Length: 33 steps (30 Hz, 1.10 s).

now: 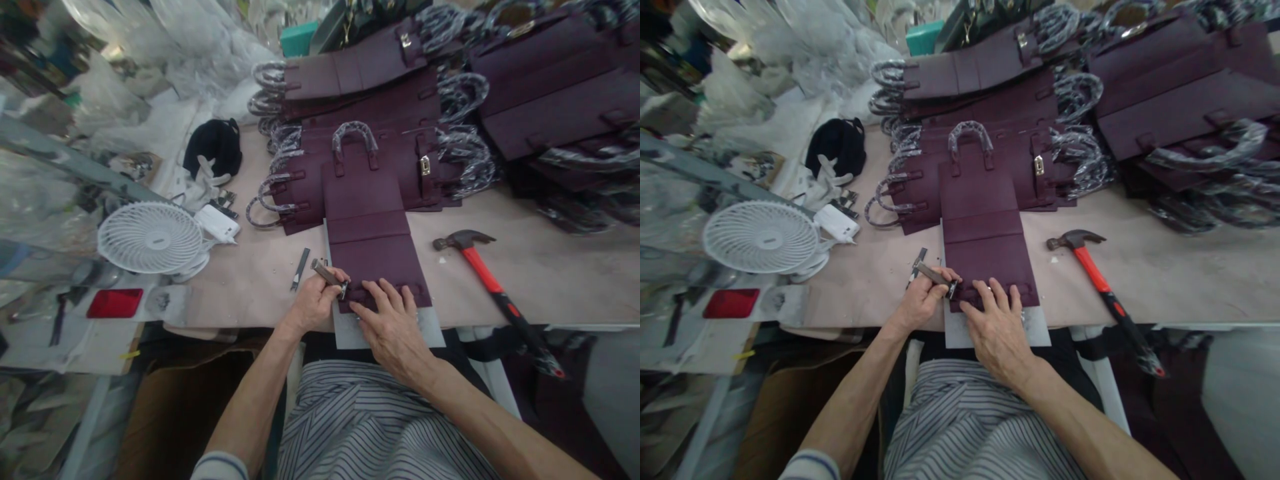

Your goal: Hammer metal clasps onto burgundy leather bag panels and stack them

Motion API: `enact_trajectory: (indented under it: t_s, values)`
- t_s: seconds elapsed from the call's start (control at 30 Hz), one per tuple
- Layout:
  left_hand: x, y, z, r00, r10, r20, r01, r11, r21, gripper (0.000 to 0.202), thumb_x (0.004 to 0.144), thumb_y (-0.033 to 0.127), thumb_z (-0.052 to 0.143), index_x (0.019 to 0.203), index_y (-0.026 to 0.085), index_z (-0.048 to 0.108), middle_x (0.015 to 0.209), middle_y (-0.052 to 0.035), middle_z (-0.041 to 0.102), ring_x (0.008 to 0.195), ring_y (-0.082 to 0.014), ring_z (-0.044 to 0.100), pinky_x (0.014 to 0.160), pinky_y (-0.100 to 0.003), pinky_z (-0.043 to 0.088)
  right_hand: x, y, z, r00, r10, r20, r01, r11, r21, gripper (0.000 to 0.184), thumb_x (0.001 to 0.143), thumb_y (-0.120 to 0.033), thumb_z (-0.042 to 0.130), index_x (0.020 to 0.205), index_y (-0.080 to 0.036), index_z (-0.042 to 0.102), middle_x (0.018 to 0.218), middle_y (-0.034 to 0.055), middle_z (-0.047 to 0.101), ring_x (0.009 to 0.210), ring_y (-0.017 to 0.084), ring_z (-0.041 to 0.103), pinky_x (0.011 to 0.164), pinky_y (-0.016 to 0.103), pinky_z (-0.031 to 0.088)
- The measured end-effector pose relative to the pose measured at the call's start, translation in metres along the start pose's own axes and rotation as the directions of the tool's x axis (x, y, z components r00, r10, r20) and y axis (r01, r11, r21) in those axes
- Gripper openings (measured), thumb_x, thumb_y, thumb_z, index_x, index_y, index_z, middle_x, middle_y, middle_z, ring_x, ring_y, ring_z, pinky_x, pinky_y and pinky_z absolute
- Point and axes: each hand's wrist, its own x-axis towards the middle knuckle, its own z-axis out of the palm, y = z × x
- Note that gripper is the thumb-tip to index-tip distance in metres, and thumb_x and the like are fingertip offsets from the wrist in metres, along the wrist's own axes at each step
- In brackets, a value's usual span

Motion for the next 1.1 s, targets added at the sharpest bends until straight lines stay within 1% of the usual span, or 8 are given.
enact_trajectory:
  t_s: [0.27,0.4,0.5,0.57,0.73,0.9,1.03,1.1]
  values:
    - [0.001,0.000,0.000,1.000,0.013,0.005,-0.013,1.000,0.014,0.013,0.093,0.022,0.049,0.102,0.020,0.058,0.105,-0.0091,0.070,0.100,-0.0224,0.067,0.090,-0.038,0.054,0.006,0.006,0.002,0.999,-0.009,0.043,0.005,0.995,0.099,0.036,0.094,-0.021,0.050,0.123,-0.032,0.069,0.149,0.0092,0.047,0.143,0.037,0.031,0.114,0.070,0.020]
    - [0.000,0.002,0.003,1.000,0.031,0.004,-0.031,0.999,0.027,0.013,0.095,0.023,0.049,0.102,0.019,0.059,0.106,-0.0093,0.069,0.101,-0.0225,0.066,0.091,-0.038,0.054,0.008,0.007,0.004,0.999,-0.001,0.038,-0.003,0.995,0.098,0.036,0.094,-0.020,0.049,0.122,-0.030,0.069,0.149,0.0097,0.048,0.144,0.037,0.032,0.114,0.071,0.020]
    - [-0.005,0.001,0.008,0.998,0.048,-0.036,-0.048,0.999,0.010,0.012,0.097,0.024,0.048,0.103,0.020,0.058,0.107,-0.0093,0.069,0.103,-0.0220,0.066,0.092,-0.038,0.053,0.006,0.006,0.004,1.000,-0.009,0.016,0.008,0.998,0.065,0.036,0.094,-0.021,0.049,0.121,-0.030,0.070,0.149,0.0097,0.049,0.143,0.038,0.034,0.113,0.070,0.023]
    - [-0.009,-0.001,0.013,0.995,0.064,-0.081,-0.064,0.998,0.006,0.012,0.099,0.025,0.048,0.104,0.020,0.058,0.107,-0.0095,0.068,0.103,-0.0217,0.066,0.093,-0.038,0.053,0.002,0.002,0.004,1.000,-0.018,0.009,0.017,1.000,0.018,0.037,0.094,-0.021,0.050,0.125,-0.030,0.069,0.151,0.0108,0.047,0.143,0.040,0.034,0.113,0.070,0.025]
    - [-0.015,-0.004,0.023,0.977,0.109,-0.182,-0.099,0.993,0.063,0.011,0.100,0.026,0.049,0.104,0.019,0.057,0.105,-0.0097,0.068,0.104,-0.0213,0.065,0.093,-0.038,0.053,-0.005,-0.009,0.006,1.000,0.019,-0.004,-0.019,0.998,-0.067,0.040,0.094,-0.023,0.053,0.132,-0.026,0.064,0.154,0.0147,0.042,0.144,0.042,0.033,0.114,0.068,0.024]
    - [-0.015,-0.002,0.026,0.974,0.162,-0.159,-0.143,0.982,0.121,0.012,0.101,0.027,0.047,0.104,0.020,0.056,0.105,-0.0098,0.067,0.103,-0.0214,0.066,0.092,-0.038,0.053,-0.006,-0.009,0.008,1.000,0.027,0.001,-0.027,0.999,-0.044,0.039,0.094,-0.024,0.053,0.132,-0.027,0.064,0.155,0.0139,0.042,0.145,0.042,0.032,0.115,0.068,0.024]
    - [-0.017,-0.001,0.029,0.976,0.148,-0.158,-0.125,0.981,0.146,0.011,0.101,0.025,0.046,0.105,0.020,0.055,0.108,-0.0106,0.066,0.104,-0.0218,0.065,0.092,-0.039,0.053,-0.005,-0.006,0.007,1.000,0.018,0.007,-0.018,0.999,-0.027,0.039,0.093,-0.025,0.056,0.131,-0.028,0.064,0.155,0.0133,0.043,0.145,0.041,0.032,0.115,0.068,0.024]
    - [-0.018,-0.002,0.032,0.974,0.166,-0.156,-0.138,0.975,0.177,0.011,0.101,0.024,0.046,0.106,0.020,0.055,0.109,-0.0108,0.066,0.106,-0.0219,0.064,0.094,-0.039,0.053,-0.005,-0.004,0.005,1.000,0.016,0.015,-0.016,1.000,-0.019,0.039,0.093,-0.025,0.056,0.132,-0.028,0.064,0.154,0.0133,0.044,0.145,0.041,0.032,0.115,0.068,0.023]
